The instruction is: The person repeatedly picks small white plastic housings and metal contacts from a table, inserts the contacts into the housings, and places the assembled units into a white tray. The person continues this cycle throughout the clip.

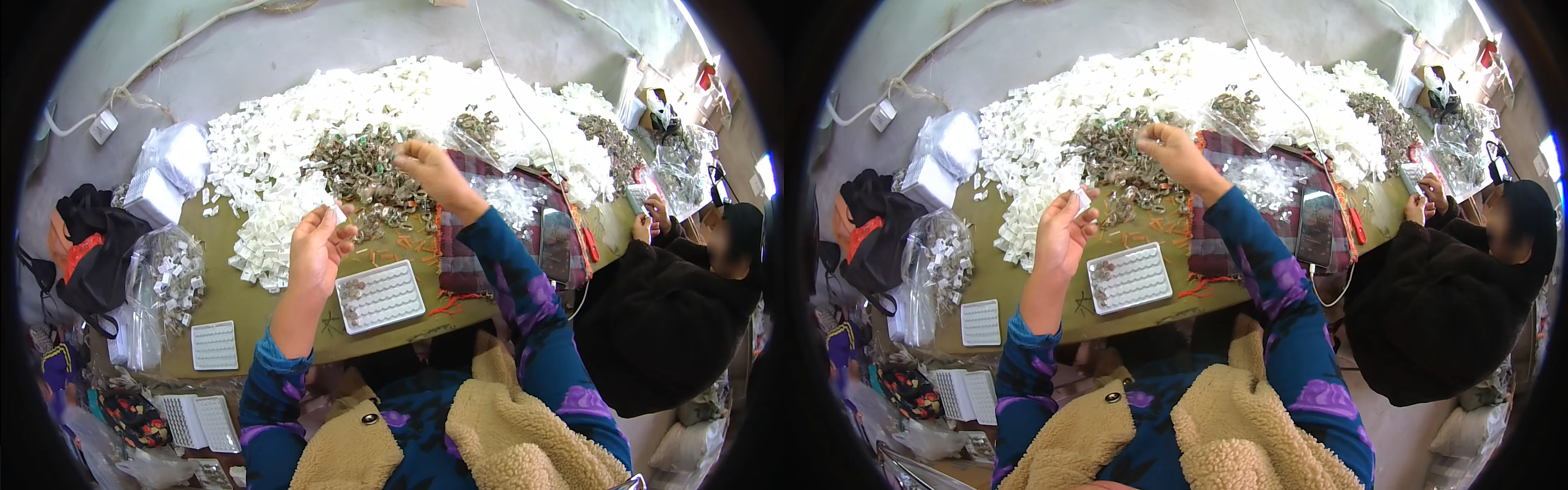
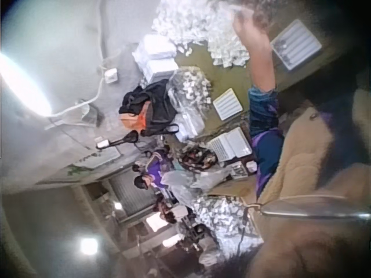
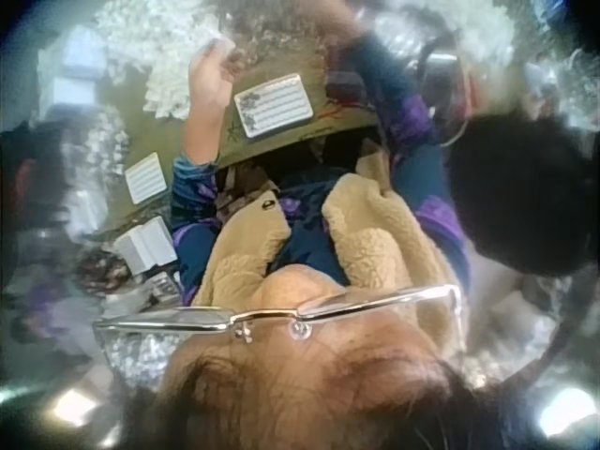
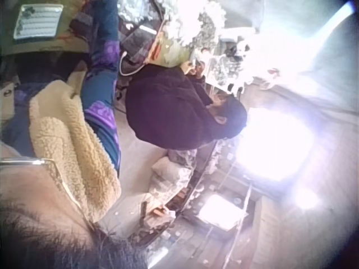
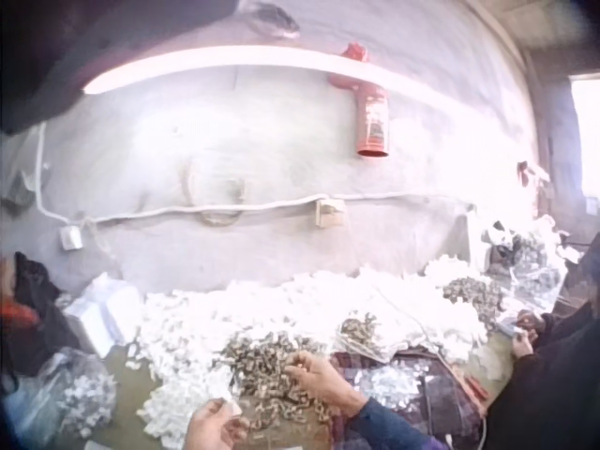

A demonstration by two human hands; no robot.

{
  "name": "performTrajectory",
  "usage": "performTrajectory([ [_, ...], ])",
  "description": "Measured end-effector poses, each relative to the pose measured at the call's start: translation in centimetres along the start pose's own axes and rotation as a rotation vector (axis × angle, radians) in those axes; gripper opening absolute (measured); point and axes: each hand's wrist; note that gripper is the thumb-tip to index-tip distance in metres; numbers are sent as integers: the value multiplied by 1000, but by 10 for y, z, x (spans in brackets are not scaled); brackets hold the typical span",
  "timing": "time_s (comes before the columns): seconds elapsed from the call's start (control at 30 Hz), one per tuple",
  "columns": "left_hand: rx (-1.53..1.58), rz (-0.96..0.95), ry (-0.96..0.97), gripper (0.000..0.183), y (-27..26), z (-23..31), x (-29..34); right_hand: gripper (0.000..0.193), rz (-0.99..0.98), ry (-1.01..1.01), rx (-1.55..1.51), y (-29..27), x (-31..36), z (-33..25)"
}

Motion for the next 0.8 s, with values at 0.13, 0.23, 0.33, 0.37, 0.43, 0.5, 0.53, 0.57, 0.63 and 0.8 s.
performTrajectory([
  [0.13,129,-48,-55,21,-14,-9,29,14,111,21,-33,8,7,11],
  [0.23,146,-32,-74,23,-18,-16,38,13,39,101,-292,9,16,2],
  [0.33,152,-12,-60,24,-15,-18,44,12,3,89,-543,11,29,-22],
  [0.37,153,32,-64,24,-13,-19,49,13,-20,72,-590,12,42,-32],
  [0.43,167,-14,-44,25,-10,-24,66,16,-74,47,-706,21,77,-51],
  [0.5,157,-21,-44,25,-6,-29,86,22,-158,49,-753,36,116,-68],
  [0.53,144,-29,-45,26,-5,-32,97,26,-183,69,-790,40,138,-76],
  [0.57,143,-52,-36,26,-3,-36,107,25,-177,96,-814,44,156,-81],
  [0.63,95,-37,-30,29,0,-44,121,23,-257,282,-928,39,184,-86],
  [0.8,-4,-18,33,29,5,-65,139,17,-182,513,-1031,34,212,-87],
])
Point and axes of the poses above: each hand's wrist, its own x-axis away from the middle knuckle, its own y-axis out of the palm, z = x × y, and after that the axes turned 8 degrees about x, right-handed
